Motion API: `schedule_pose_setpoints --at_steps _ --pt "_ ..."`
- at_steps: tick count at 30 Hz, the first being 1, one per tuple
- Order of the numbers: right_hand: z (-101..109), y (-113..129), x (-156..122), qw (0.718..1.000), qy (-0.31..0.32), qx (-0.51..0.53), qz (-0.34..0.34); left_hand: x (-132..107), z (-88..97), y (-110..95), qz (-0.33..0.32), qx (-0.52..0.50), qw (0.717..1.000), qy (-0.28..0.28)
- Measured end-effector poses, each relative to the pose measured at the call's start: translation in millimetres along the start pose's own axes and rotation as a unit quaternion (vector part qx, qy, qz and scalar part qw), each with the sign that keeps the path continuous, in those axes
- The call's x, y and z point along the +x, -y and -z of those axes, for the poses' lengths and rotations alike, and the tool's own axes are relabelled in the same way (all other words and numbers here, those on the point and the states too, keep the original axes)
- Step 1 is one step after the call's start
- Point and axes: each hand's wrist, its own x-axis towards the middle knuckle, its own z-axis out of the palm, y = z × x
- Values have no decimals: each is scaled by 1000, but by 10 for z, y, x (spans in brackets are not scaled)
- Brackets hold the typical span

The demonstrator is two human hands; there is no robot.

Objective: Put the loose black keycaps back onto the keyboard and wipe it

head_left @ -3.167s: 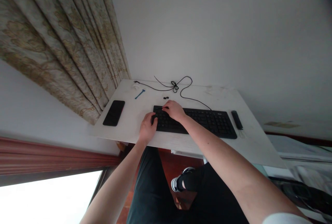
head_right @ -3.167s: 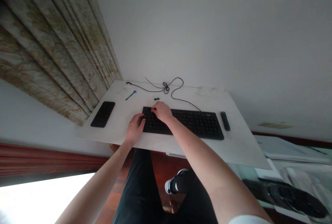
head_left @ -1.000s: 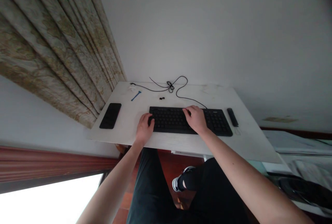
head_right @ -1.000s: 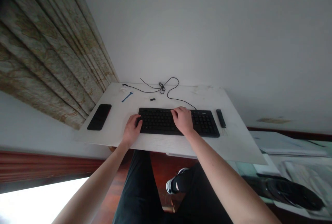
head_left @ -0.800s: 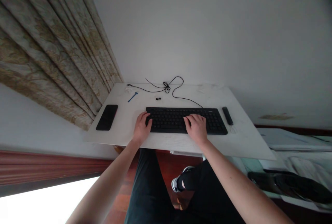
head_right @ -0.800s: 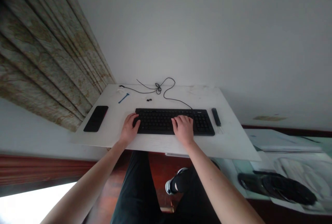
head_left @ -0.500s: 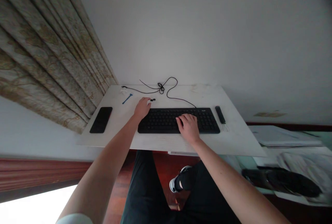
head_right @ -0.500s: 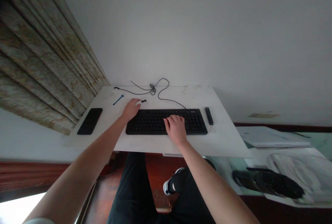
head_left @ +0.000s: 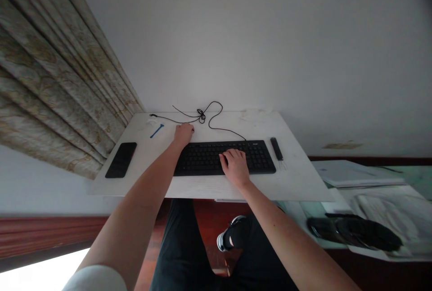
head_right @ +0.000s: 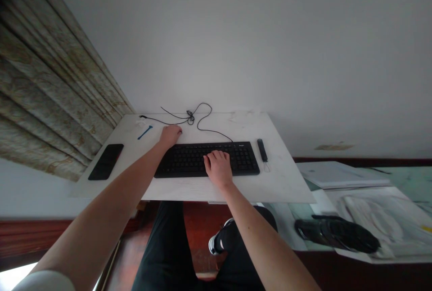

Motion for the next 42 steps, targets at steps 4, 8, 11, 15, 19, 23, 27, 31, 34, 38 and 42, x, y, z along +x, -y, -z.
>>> schedule_pose_setpoints --at_steps 4,8,11,15,19,23,27,31,34,38,42 --pt "3 -2 -4 1000 -6 8 4 -162 61 -109 3 -146 988 -47" --pt "0 -3 0 1000 -15 20 7 -548 104 -293 17 -331 942 -54" --pt "3 -4 -4 999 -19 39 15 -879 73 -445 44 -456 889 -8" --pt "14 -6 -32 996 -20 73 45 -1186 -9 -618 79 -540 837 31" --pt "24 -8 -59 992 -16 93 79 -1316 -30 -753 97 -519 848 41" --pt "31 -14 -71 990 -2 100 98 -1364 -16 -849 100 -488 865 65" --pt "34 -20 -72 990 24 100 101 -1373 -29 -889 84 -475 873 69" --pt "32 -22 -65 991 38 94 86 -1370 -51 -884 75 -485 869 70" --pt "20 -24 -65 992 29 96 72 -1386 -81 -877 74 -509 856 56" --pt "1 -26 -70 993 18 101 58 -1428 -122 -863 68 -512 855 33" --pt "-8 -26 -67 994 2 103 44 -1468 -95 -759 11 -410 911 -48"
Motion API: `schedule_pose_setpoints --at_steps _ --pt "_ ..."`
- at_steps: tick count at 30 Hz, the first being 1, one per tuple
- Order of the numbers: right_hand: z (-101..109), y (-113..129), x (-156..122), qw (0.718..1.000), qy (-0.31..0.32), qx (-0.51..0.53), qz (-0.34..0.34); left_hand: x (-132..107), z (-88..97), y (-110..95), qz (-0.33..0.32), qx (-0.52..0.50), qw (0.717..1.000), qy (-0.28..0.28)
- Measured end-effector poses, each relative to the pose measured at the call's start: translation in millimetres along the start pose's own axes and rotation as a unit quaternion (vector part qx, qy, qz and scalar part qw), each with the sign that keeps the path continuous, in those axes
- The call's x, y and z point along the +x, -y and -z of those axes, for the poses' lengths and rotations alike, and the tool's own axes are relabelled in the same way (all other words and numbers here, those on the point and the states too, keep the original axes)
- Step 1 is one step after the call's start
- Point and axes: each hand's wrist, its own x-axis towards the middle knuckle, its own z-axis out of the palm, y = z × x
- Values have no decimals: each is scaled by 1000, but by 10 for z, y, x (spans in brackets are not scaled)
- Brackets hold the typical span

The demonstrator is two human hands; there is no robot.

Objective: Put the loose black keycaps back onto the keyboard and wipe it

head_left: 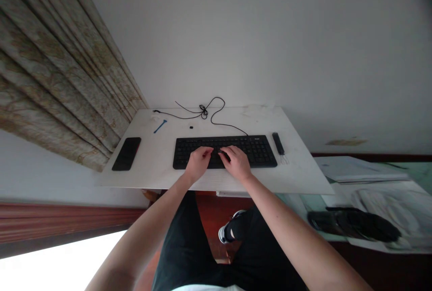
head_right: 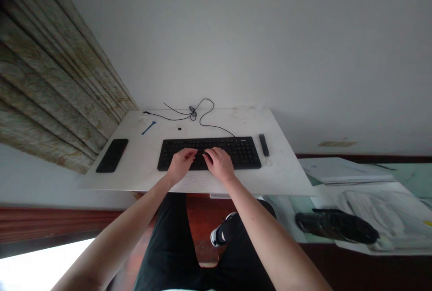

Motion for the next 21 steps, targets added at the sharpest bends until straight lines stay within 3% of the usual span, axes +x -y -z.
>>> schedule_pose_setpoints --at_steps 4,10,15,21 --pt "-8 -16 6 999 -24 23 -17 -49 262 137 -99 161 980 -59" --pt "-45 -68 -11 996 -61 50 -43 -182 603 446 -104 298 942 -110" --pt "-65 -99 -23 991 -88 69 -76 -202 604 537 -91 313 939 -110" --pt "-39 -44 30 981 -90 104 -133 -175 553 530 -123 355 925 -51"
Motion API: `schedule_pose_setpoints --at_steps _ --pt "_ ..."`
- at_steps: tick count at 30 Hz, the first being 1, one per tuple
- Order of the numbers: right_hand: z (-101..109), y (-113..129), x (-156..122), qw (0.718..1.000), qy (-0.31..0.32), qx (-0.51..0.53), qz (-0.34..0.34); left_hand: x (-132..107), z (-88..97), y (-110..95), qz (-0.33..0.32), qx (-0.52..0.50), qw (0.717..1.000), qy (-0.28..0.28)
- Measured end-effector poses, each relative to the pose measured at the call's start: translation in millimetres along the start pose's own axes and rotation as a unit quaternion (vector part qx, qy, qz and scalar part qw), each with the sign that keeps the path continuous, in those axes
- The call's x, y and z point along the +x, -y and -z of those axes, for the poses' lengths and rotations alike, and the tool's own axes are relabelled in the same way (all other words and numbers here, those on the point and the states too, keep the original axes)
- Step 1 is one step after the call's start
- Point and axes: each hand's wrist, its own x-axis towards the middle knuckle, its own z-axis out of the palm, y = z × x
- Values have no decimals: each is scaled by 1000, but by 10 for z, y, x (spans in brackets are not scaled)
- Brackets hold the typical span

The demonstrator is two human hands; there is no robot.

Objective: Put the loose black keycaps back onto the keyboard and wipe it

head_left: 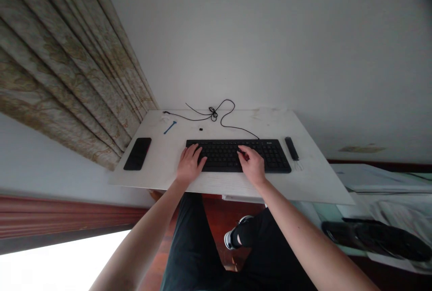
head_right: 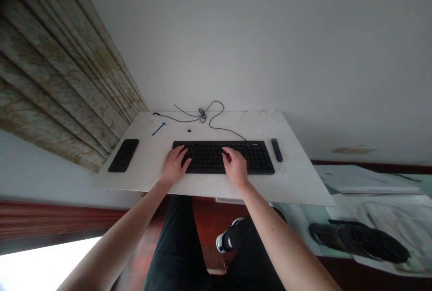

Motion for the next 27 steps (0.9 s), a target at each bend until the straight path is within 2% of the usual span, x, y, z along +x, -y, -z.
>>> schedule_pose_setpoints --at_steps 6,12,16,19,23,27 --pt "-79 179 259 995 22 79 -53 45 -6 -8 -11 18 999 41" --pt "-188 265 570 983 49 130 -119 219 -86 -49 -26 7 998 57" --pt "-274 280 730 969 143 143 -142 306 -143 -67 -5 -10 999 43" --pt "-374 312 854 960 221 121 -123 327 -141 -69 -8 -12 999 39" --pt "-539 376 1022 957 267 81 -79 325 -121 -91 -9 -1 1000 29" --pt "-660 402 1161 944 321 25 -73 259 -78 -98 -17 -9 1000 0"
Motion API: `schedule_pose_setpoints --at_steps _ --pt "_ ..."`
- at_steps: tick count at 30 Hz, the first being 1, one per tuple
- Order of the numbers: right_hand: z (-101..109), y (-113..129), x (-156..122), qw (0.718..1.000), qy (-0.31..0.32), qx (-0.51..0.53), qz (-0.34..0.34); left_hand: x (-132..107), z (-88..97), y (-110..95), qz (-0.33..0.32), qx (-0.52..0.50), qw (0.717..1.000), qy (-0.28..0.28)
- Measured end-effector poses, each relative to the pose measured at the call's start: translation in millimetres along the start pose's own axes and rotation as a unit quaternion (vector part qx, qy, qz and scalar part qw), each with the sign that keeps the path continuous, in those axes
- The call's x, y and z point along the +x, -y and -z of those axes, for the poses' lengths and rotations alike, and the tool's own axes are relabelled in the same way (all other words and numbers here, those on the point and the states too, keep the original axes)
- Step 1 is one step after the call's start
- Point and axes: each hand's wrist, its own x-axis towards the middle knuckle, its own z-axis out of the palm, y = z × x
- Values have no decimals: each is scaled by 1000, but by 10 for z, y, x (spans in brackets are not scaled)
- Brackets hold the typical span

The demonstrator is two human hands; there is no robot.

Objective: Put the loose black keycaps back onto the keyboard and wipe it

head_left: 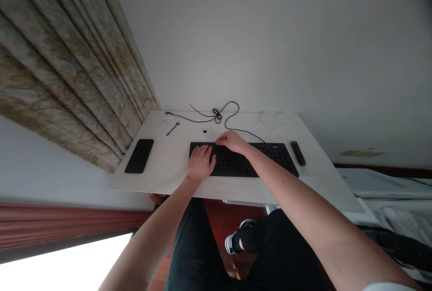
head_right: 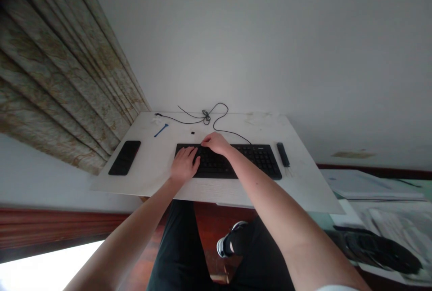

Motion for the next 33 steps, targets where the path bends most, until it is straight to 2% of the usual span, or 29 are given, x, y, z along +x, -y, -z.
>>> schedule_pose_setpoints --at_steps 5,8,13,20,25,29,33 --pt "29 -6 137 996 91 -21 0 -202 107 124 4 -34 998 -43" --pt "56 16 209 989 140 -50 7 -261 131 223 63 -69 992 -88" --pt "90 123 285 974 193 -115 -9 -197 85 291 145 -151 968 -139" --pt "128 258 339 957 241 -159 -23 -166 57 324 170 -204 953 -145" --pt "117 337 418 946 256 -187 -62 -169 61 327 172 -215 951 -144" --pt "91 344 489 941 266 -165 -127 -168 61 326 175 -218 949 -143" --pt "95 310 539 934 297 -126 -151 -171 60 329 177 -216 949 -144"
